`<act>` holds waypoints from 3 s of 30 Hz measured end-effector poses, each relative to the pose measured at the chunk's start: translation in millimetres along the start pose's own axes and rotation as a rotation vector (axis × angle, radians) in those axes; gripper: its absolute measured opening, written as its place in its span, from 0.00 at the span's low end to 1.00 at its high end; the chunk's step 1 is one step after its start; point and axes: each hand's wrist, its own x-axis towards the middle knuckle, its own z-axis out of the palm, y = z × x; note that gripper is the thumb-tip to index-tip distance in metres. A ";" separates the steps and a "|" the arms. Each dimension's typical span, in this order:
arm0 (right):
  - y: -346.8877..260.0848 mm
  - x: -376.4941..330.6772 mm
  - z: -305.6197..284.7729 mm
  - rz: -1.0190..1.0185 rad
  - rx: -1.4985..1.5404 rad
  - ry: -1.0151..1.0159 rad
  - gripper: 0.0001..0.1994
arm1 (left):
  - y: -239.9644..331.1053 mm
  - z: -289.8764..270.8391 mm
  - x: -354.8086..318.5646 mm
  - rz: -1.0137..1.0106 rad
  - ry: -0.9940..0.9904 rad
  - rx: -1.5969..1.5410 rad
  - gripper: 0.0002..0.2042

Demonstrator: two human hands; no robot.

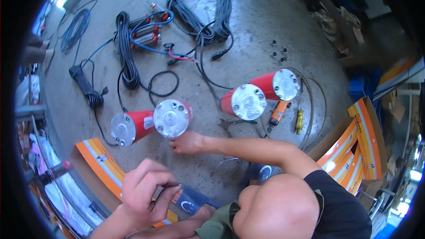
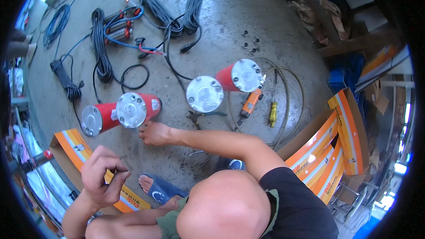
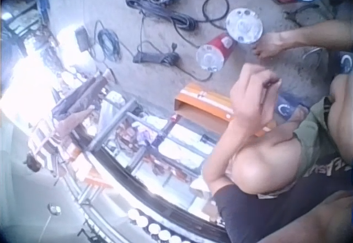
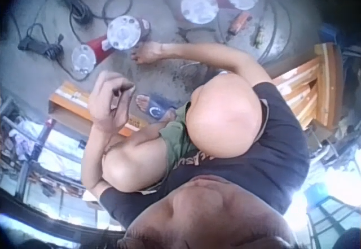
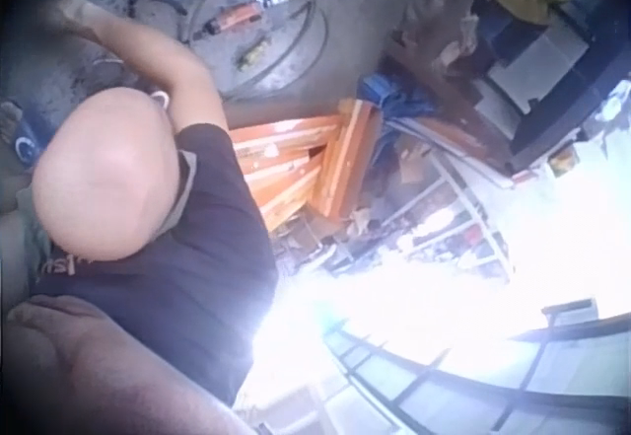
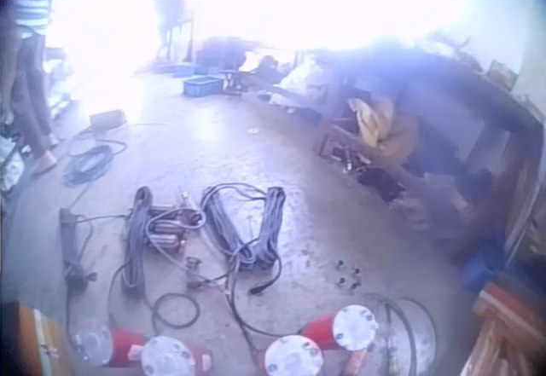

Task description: The person assembles components of cylindrical red motors by picking up small metal parts from a bin, positioning them on the motor housing, and securing them using a screwdriver.

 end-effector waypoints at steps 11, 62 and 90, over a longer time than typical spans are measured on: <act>7.1 -6.7 66.0 0.390 0.294 0.585 0.10 | 2.1 147.5 201.2 0.232 -0.114 0.153 0.06; -0.1 -36.7 -20.8 0.638 0.206 0.201 0.08 | -231.1 164.0 -104.3 -0.319 0.157 0.267 0.08; 16.7 84.3 -267.6 0.092 -0.036 0.252 0.08 | -117.7 6.8 -36.1 -0.460 0.858 -0.079 0.08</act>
